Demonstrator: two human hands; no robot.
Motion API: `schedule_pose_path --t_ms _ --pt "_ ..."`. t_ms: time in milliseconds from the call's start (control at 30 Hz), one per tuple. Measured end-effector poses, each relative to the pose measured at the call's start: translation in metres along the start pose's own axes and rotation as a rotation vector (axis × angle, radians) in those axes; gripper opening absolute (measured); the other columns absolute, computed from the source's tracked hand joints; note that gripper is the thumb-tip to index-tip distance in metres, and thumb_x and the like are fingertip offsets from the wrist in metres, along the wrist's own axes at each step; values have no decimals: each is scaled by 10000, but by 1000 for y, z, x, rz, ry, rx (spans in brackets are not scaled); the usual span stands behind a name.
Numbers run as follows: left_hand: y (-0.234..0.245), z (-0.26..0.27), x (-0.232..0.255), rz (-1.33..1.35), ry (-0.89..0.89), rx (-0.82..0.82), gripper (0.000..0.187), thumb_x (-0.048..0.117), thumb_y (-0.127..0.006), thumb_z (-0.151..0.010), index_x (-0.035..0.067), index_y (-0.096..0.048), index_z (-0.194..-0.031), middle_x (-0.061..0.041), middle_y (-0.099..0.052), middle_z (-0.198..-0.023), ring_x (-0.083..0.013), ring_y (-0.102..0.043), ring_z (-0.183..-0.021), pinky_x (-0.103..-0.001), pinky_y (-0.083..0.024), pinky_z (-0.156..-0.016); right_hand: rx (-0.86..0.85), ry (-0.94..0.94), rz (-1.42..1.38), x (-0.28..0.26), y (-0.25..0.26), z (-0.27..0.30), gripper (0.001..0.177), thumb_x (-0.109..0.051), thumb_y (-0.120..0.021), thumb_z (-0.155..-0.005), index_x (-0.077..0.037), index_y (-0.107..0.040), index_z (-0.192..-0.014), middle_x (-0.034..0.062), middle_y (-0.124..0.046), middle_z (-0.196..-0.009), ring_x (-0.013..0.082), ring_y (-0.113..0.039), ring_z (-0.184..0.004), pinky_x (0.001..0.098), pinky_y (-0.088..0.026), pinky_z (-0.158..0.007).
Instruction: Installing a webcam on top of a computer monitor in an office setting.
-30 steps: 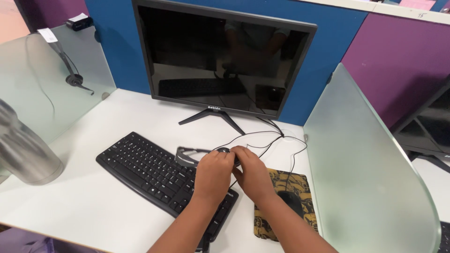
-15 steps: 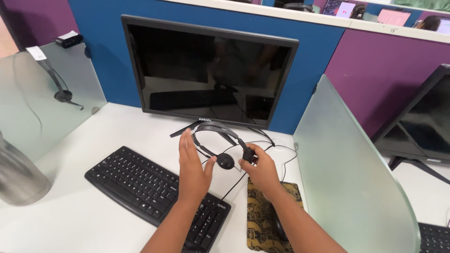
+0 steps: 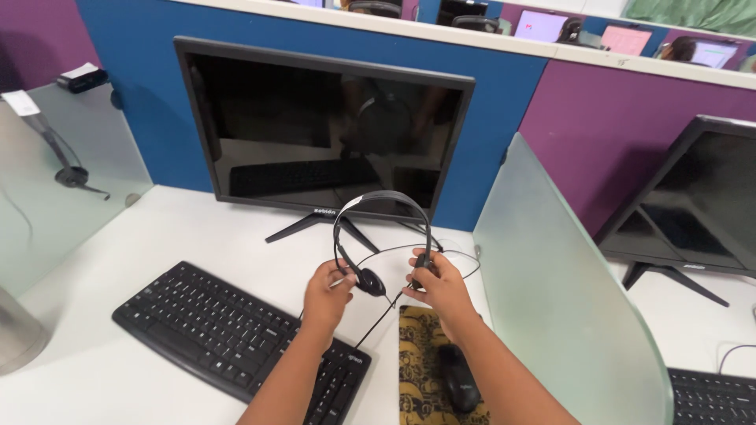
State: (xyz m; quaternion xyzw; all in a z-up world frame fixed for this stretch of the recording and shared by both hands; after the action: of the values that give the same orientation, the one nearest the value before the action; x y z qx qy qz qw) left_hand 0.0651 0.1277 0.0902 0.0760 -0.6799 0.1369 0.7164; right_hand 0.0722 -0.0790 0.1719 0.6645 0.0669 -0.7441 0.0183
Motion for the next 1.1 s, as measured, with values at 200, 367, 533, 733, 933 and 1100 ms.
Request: schedule_pose_path --t_ms 200,367,533,733,933,1100 --pt "-15 19 44 173 31 68 188 86 -657 -936 12 -679 -1107 -68 -740 -954 -165 -745 -878 -323 -631 -803 207 36 78 1 24 -22 407 -163 -591 -972 -27 -568 -1355 77 -569 -971 165 -632 -889 339 -603 -869" --pt "-27 18 45 240 46 20 183 125 -687 -942 12 -668 -1085 -71 -721 -945 -178 -734 -871 -344 -627 -812 232 41 56 9 31 -28 426 -171 -597 -983 -13 -559 -1376 92 -572 -1003 186 -640 -916 339 -629 -866" --pt "-29 24 53 294 55 -56 173 172 -671 -959 42 -675 -1073 -55 -731 -947 -150 -716 -881 -337 -612 -845 246 -8 31 19 31 -29 433 -171 -557 -997 -41 -509 -1407 107 -611 -1105 209 -673 -985 345 -601 -867" --pt "-34 29 57 34 -150 -105 138 87 -704 -905 79 -708 -1042 -15 -752 -978 -140 -727 -894 -324 -573 -851 256 -59 8 29 34 -34 406 -145 -518 -1010 -11 -538 -1393 142 -636 -1163 225 -696 -1011 344 -603 -866" --pt "-37 60 82 -419 -410 -60 184 -3 -661 -858 132 -762 -932 48 -764 -1039 -134 -754 -990 -307 -604 -820 288 -64 -19 29 33 -32 389 -140 -528 -1012 21 -552 -1365 151 -671 -1164 246 -715 -984 344 -653 -847" --pt "-35 61 66 -772 -807 -95 262 -39 -634 -849 148 -813 -885 39 -777 -1110 -185 -709 -1067 -326 -570 -838 263 -32 -60 30 38 -40 388 -151 -504 -1022 43 -551 -1354 164 -672 -1163 234 -709 -981 345 -611 -836"
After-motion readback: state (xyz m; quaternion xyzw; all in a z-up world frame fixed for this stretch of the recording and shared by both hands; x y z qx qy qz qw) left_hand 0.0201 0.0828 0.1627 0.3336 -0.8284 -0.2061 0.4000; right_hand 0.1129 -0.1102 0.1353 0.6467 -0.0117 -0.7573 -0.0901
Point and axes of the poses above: each hand's wrist, its own z-axis away from the middle knuckle, its own y-axis out of the back of the hand, x = y × z, the point moved 2 cm from there along -z, towards the middle knuckle
